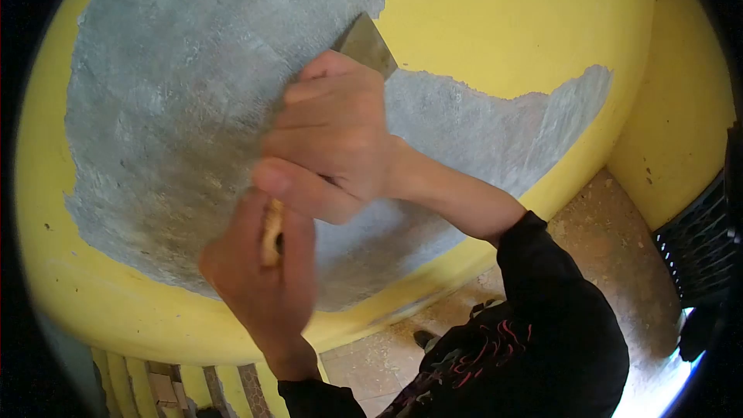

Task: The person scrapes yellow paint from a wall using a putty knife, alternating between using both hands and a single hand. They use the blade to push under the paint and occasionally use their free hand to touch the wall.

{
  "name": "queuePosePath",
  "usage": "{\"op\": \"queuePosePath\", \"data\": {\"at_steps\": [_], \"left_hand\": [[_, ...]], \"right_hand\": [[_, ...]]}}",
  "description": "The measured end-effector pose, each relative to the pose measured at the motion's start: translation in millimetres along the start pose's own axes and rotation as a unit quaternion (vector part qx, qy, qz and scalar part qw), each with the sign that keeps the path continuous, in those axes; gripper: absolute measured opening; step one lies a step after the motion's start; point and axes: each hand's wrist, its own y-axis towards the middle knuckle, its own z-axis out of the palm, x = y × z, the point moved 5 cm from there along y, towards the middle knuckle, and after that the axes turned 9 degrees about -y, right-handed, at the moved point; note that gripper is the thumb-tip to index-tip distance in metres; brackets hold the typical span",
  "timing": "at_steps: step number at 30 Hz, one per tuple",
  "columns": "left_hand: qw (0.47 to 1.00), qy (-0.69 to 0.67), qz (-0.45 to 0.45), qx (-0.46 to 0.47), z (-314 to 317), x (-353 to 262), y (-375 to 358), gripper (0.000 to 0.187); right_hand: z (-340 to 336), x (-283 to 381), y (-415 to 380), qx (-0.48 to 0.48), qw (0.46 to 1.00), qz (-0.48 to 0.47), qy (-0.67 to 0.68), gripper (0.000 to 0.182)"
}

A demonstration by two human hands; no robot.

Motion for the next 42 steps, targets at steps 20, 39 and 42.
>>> {"op": "queuePosePath", "data": {"at_steps": [20,39,42], "left_hand": [[0.998,-0.041,-0.022,0.034,9.7,14.3,4.8,0.012],[0.998,-0.012,-0.045,0.036,11.0,-0.4,-3.3,0.015],[0.996,-0.029,-0.051,0.063,15.1,6.1,-4.7,0.015]], "right_hand": [[-5.7,-5.9,-5.6,-0.029,0.999,0.001,-0.027,0.036],[-10.1,-1.6,-8.2,-0.060,0.998,-0.005,-0.006,0.035],[-8.0,-2.8,-8.6,-0.033,0.999,-0.028,-0.010,0.035]]}}
